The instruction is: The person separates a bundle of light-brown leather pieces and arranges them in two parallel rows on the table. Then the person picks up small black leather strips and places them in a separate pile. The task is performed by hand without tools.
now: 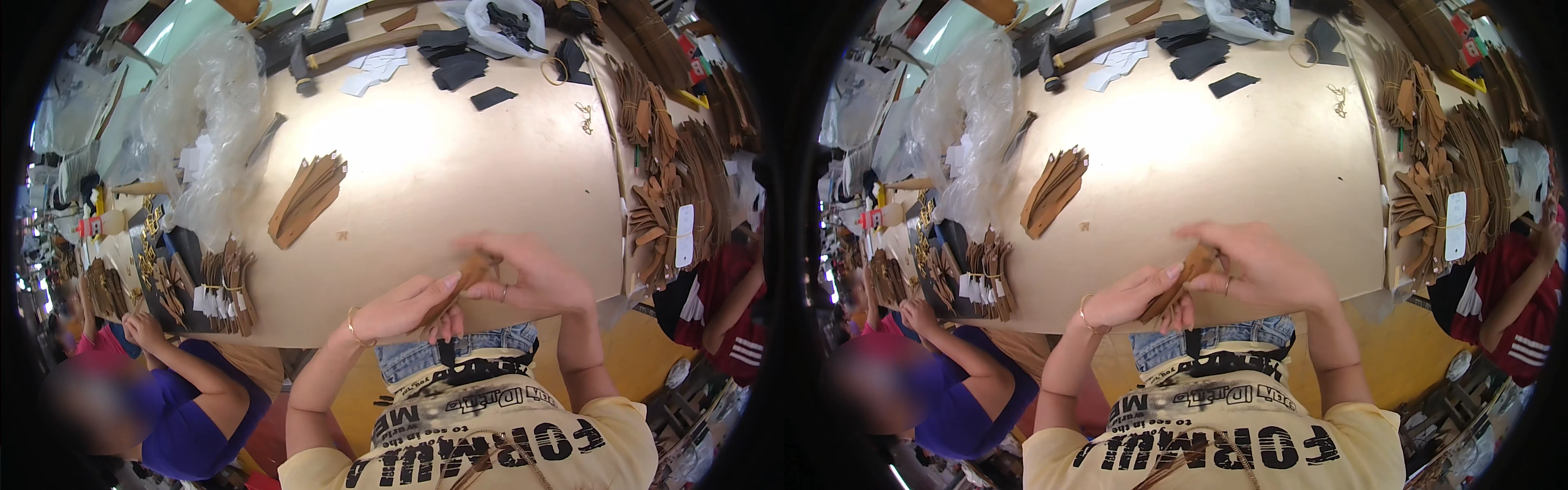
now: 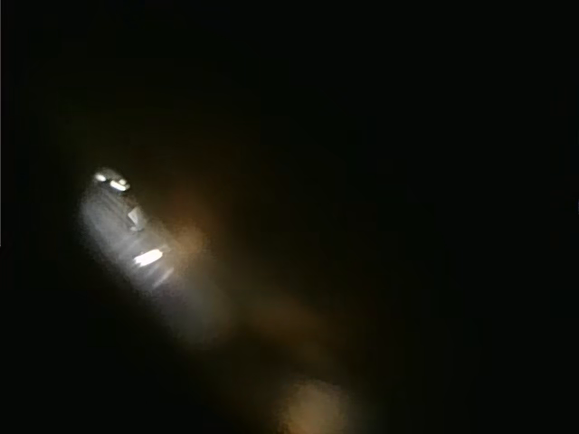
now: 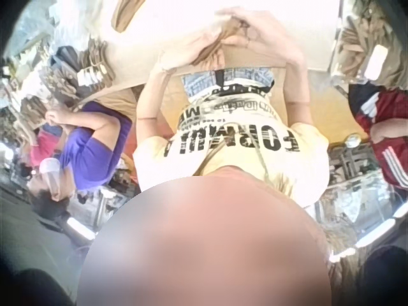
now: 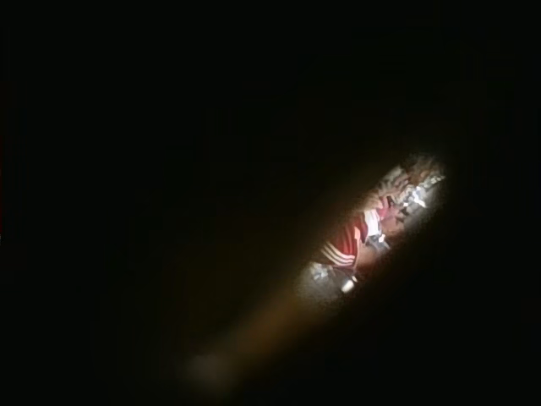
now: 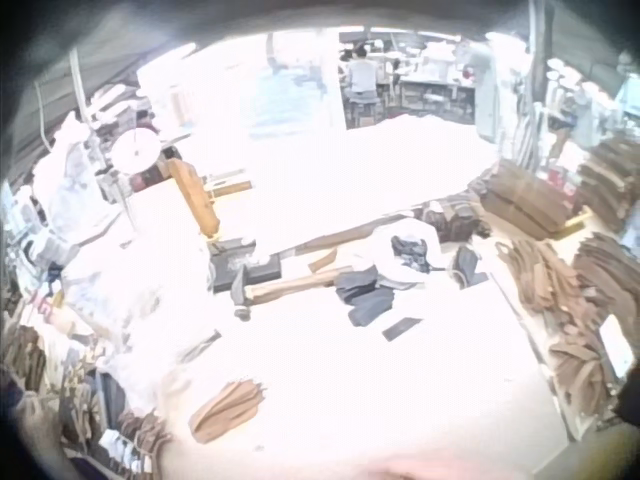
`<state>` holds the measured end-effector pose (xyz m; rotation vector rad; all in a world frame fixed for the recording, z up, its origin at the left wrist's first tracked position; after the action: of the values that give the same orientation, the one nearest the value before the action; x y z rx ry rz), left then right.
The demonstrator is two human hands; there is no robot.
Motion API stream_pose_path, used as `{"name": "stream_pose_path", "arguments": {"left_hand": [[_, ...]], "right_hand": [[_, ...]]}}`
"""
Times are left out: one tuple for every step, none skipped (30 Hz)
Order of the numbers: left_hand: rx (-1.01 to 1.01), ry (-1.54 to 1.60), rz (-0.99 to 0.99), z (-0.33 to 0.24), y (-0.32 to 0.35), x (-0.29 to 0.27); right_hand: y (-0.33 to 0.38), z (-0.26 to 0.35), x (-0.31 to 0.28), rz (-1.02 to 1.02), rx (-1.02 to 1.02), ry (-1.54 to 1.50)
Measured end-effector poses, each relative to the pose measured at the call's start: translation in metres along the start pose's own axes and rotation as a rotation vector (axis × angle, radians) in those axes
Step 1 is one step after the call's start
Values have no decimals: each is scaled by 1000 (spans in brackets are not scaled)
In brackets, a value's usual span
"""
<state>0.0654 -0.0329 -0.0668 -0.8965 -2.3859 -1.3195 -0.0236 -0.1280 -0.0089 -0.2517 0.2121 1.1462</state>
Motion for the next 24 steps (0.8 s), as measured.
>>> {"name": "stream_pose_path", "arguments": {"left_hand": [[-79,15,-37,8,-3,-4],[-22,102,-38,5,-3,-5],[-15,182,-60,7,-2,-8],[-8,259,-80,8,-1,-10],[-1,263,-74,7,-1,-10],[6,260,-66,6,-1,-11],[24,257,-56,3,-1,-12],[3,229,-52,3,-2,-13],[-9,201,-43,2,-4,-13],[-12,181,-22,1,-6,-12],[26,185,-32,-2,-6,-13],[75,198,-31,-7,-7,-14],[83,192,-56,-7,-9,-14],[237,259,-129,-16,-6,-18],[351,306,-228,-21,-4,-20],[481,371,-312,-25,0,-20],[581,477,-354,-26,2,-22],[696,603,-379,-27,5,-23],[812,728,-400,-26,8,-24],[882,760,-489,-23,11,-24],[978,670,-604,-25,17,-21],[1061,591,-726,-26,22,-17],[1129,521,-855,-24,29,-13],[1215,417,-909,-26,35,-8]], "right_hand": [[6,-6,-8,-114,52,-5],[12,-11,-14,-224,89,-10],[17,-16,-15,-267,102,-23],[21,-20,-15,-306,99,-36],[24,-24,-15,-348,99,-56],[25,-24,-12,-344,65,-38],[26,-23,-9,-347,33,-24],[26,-20,-8,-358,-14,-12],[26,-22,-6,-348,11,-6],[27,-22,-3,-344,23,0],[26,-22,-1,-340,35,9],[29,-27,-3,-443,95,-56],[32,-32,-2,-543,156,-122],[36,-35,0,-623,194,-175],[36,-38,3,-664,196,-257],[34,-39,8,-683,177,-325],[34,-41,13,-710,174,-387],[32,-40,24,-638,172,-482],[30,-39,36,-572,184,-567],[29,-37,47,-510,200,-651],[28,-36,52,-518,194,-681],[27,-35,57,-530,192,-710],[26,-34,60,-538,182,-742],[25,-33,59,-544,163,-738]]}}
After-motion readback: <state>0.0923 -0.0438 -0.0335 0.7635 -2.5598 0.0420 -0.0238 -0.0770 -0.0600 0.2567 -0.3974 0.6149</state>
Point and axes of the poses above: each hand's wrist, its own y-axis away from the middle knuckle, its own x-axis out of the palm, z = x × y, the point moved 8 cm from there along -y, towards the middle knuckle, and after that the axes turned 14 degrees about -x, right-handed, at the moved point
